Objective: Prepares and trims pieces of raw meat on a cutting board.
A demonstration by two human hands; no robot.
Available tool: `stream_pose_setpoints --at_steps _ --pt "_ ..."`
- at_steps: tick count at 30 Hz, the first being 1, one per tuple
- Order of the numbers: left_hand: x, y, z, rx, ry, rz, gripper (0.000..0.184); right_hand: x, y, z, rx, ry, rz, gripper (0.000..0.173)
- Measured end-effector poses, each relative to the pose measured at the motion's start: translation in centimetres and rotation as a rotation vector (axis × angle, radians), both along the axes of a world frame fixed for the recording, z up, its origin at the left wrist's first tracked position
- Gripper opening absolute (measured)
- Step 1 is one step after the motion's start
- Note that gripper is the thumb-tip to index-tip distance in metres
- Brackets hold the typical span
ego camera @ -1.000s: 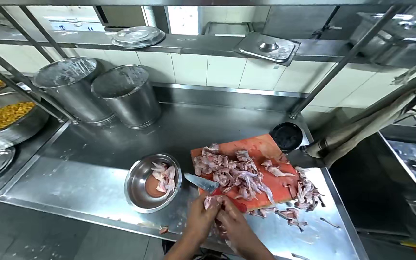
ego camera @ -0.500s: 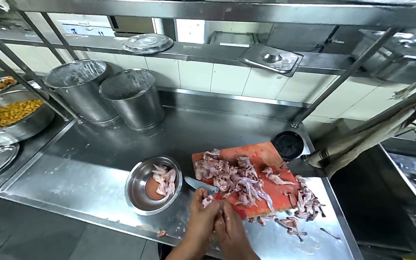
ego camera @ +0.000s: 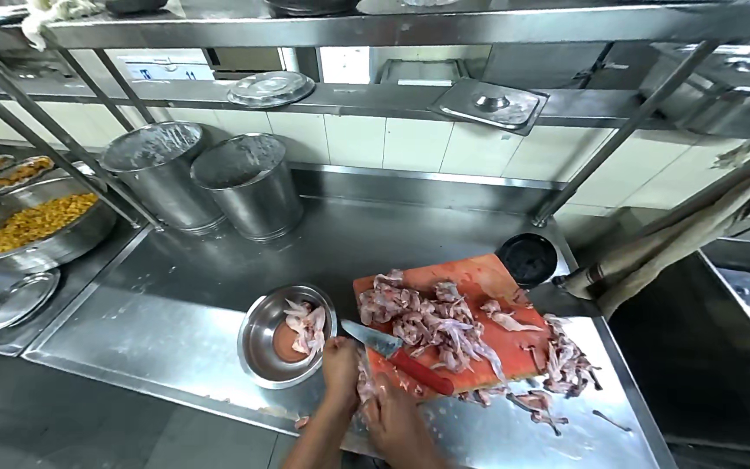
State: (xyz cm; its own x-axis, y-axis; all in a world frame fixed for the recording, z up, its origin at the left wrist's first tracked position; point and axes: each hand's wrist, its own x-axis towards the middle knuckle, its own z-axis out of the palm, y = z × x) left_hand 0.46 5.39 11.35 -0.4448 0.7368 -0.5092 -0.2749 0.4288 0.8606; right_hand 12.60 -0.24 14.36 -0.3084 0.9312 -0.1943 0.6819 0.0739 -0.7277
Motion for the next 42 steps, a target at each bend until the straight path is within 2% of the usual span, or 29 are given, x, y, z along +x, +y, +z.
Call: stream_pose_setpoints --at_steps 2,4,6,8,11,13,16,18,21,25,29,30,32,34,35,36,38,40,42 --pt "0.1 0.5 0.6 -0.05 -0.157 -0.033 0.008 0.2 0.0 -0.1 0.024 0.019 -0.04 0.031" --pt "-0.5 0.3 1.3 -0.102 -0.341 -0.15 0.025 1.0 0.1 -0.6 0.028 0.045 -0.048 0.033" --pt "-1.4 0.3 1.7 -0.113 -0.382 -0.272 0.045 2.0 0.8 -1.5 0.037 0.139 -0.041 0.034" --pt "-1.8 0.2 1.5 -0.094 -0.336 -0.337 0.054 2.9 1.3 -2.5 0.015 0.247 -0.036 0.033" --pt "-1.9 0.1 1.3 -0.036 -0.317 -0.34 0.059 3.2 0.8 -2.2 -0.033 0.316 -0.003 0.031" --pt "-1.7 0.3 1.5 -0.02 -0.429 -0.306 0.06 2.8 -0.1 -1.3 0.007 0.33 0.022 0.028" --pt "-1.4 0.4 1.5 -0.127 -0.627 -0.253 0.066 2.9 -1.0 -0.5 0.022 0.357 0.034 0.027" --pt "-1.5 0.5 0.9 -0.159 -0.651 -0.207 0.065 2.9 -1.0 -0.7 -0.004 0.36 0.039 0.029" --pt "-1.5 0.5 0.8 -0.053 -0.411 -0.246 0.06 3.8 0.2 -1.4 -0.15 0.299 0.025 0.037" --pt "-1.6 -0.5 2.1 0.136 -0.178 -0.457 0.046 5.8 2.0 -2.4 -0.445 0.254 -0.062 0.041" --pt "-1.4 -1.0 2.3 0.26 0.032 -0.48 0.033 7.1 2.0 -1.2 -0.484 0.146 -0.012 0.041" --pt "-1.4 -1.1 1.9 0.264 0.185 -0.485 0.031 7.4 1.9 -0.7 -0.495 0.142 0.014 0.04" --pt "-1.2 -1.6 1.0 0.302 0.686 -0.529 0.035 7.7 1.7 0.0 -0.554 0.207 0.04 0.04" --pt "-0.5 -2.1 1.0 0.51 1.136 -0.571 0.051 7.5 1.8 0.4 -0.581 0.34 -0.003 0.034" --pt "0.1 -2.2 1.0 0.631 1.232 -0.607 0.048 7.4 2.0 0.4 -0.578 0.404 -0.032 0.029" --pt "0.7 -2.2 0.8 0.702 1.252 -0.673 0.045 7.2 2.1 0.6 -0.57 0.47 -0.052 0.026" --pt "1.9 -2.0 0.5 0.664 1.197 -0.792 0.055 6.9 2.2 1.1 -0.54 0.525 -0.076 0.026" --pt "2.8 -1.6 0.7 0.554 1.178 -0.853 0.064 6.9 2.4 1.9 -0.453 0.335 -0.081 0.03" --pt "3.4 -0.8 1.5 0.525 1.278 -0.885 0.065 7.0 2.5 2.8 -0.364 0.033 -0.063 0.037"
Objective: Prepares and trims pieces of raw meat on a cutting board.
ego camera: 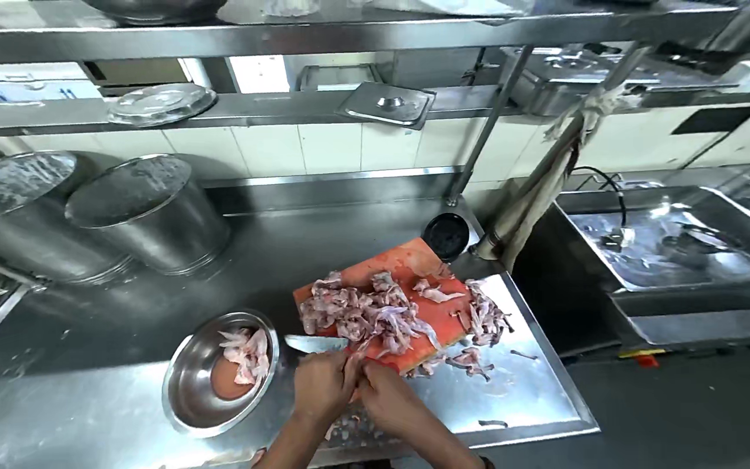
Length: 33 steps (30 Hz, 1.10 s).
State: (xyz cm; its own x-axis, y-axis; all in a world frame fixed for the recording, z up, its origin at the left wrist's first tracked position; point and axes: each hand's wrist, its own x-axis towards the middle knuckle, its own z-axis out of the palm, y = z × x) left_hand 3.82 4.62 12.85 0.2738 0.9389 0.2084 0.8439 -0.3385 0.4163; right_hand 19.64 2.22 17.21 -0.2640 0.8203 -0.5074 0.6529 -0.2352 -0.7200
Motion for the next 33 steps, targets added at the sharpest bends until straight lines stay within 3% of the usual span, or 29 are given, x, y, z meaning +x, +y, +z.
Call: stream_pose_setpoints --at_steps 2,4,6,8,12,15,17,18,20,22,27,30,33 --pt "0.3 0.8 1.3 -0.001 0.118 -0.027 0.063 -0.1 -0.4 1.1 0.019 -0.236 0.079 0.041" --pt "0.6 1.7 3.3 -0.187 0.143 -0.026 0.066 0.4 -0.9 1.7 0.048 -0.221 0.169 0.047" --pt "0.5 2.7 4.7 -0.367 -0.041 0.008 0.063 1.2 -1.9 2.2 0.122 0.018 0.255 0.048" --pt "0.4 2.8 4.7 -0.392 -0.305 -0.004 0.06 0.8 -3.4 2.3 0.2 0.249 0.25 0.046" --pt "0.8 1.3 5.5 -0.355 -0.679 0.002 0.051 0.5 -3.6 1.3 0.28 0.227 0.068 0.05" --pt "-0.1 0.4 6.8 -0.296 -0.366 -0.061 0.056 0.8 -2.7 1.1 0.282 0.133 -0.075 0.047" --pt "0.3 -0.4 6.5 -0.256 -0.087 -0.139 0.064 0.8 -2.5 1.6 0.229 0.139 -0.161 0.042" --pt "0.5 -0.4 5.7 -0.204 -0.057 -0.15 0.066 0.7 -2.3 1.7 0.175 0.185 -0.202 0.041" --pt "0.6 0.0 3.4 -0.095 -0.266 -0.113 0.068 0.1 -2.4 2.2 0.059 0.329 -0.247 0.04" --pt "0.8 0.2 1.9 -0.113 -0.567 -0.074 0.069 -0.6 -2.8 2.4 0.039 0.432 -0.262 0.041" --pt "3.8 -0.8 5.1 -0.49 -1.207 0.144 0.046 -1.3 -3.0 2.2 0.386 0.46 -0.304 0.044" --pt "4.7 -2.3 4.0 -0.515 -1.264 0.219 0.046 -1.8 -2.7 0.4 0.52 0.433 -0.352 0.041" --pt "4.7 -2.8 1.6 -0.437 -1.159 0.031 0.052 -1.3 -3.5 -0.5 0.454 0.507 -0.403 0.039"
